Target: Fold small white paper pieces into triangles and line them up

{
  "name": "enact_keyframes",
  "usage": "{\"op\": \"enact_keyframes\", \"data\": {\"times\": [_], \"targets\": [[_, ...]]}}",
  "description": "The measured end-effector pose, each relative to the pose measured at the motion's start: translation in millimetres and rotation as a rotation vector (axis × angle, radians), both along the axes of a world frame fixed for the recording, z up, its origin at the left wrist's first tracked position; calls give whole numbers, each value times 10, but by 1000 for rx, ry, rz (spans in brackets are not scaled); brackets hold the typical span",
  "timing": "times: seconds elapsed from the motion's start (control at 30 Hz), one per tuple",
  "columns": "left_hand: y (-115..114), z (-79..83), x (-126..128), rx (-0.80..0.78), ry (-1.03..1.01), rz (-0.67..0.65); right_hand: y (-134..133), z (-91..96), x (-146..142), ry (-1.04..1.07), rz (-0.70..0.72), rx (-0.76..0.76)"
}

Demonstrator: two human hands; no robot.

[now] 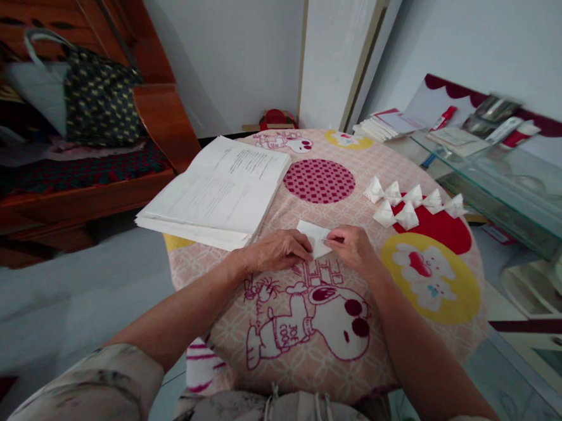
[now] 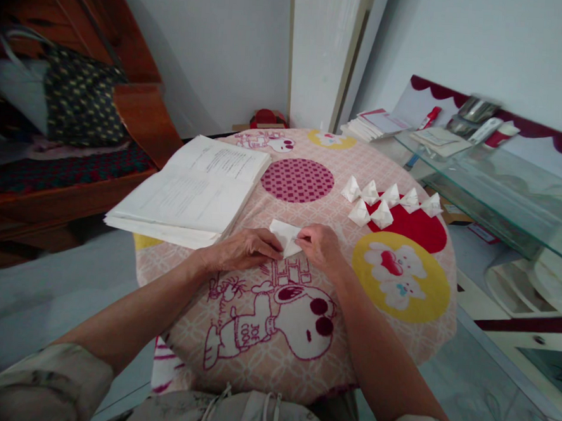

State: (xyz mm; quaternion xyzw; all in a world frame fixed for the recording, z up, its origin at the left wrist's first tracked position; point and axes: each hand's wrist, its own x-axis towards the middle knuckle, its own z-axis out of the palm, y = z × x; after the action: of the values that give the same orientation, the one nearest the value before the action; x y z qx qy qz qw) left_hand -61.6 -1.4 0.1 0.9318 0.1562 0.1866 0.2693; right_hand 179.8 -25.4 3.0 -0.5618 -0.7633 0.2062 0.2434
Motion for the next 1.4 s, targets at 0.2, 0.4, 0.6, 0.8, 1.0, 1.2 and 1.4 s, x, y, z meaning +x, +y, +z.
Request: {"op": "enact_keyframes", "data": {"times": [0.2,0.4,0.6,0.8,1.0,1.2,1.4], "targets": [[-13,20,7,-22,-8,-3,38,-55,-57,-60,-83,4],[-48,24,25,34,47,39,64,-21,-104,-146,-115,-40],[-88,55,48,109,94,6,68,23,-115,-147,-116,-50],[-96,51,35,123,88,22,59,34,-111,-181,-102,-8],[-61,-10,12,104,82,23,51,38,-120,-189,-93,2],[-54,-23,19,90,86,21,54,33,-127,-213,-101,-6],[-59,-31,27,108,64,24,38,79,-152,-249,-104,-30]]}}
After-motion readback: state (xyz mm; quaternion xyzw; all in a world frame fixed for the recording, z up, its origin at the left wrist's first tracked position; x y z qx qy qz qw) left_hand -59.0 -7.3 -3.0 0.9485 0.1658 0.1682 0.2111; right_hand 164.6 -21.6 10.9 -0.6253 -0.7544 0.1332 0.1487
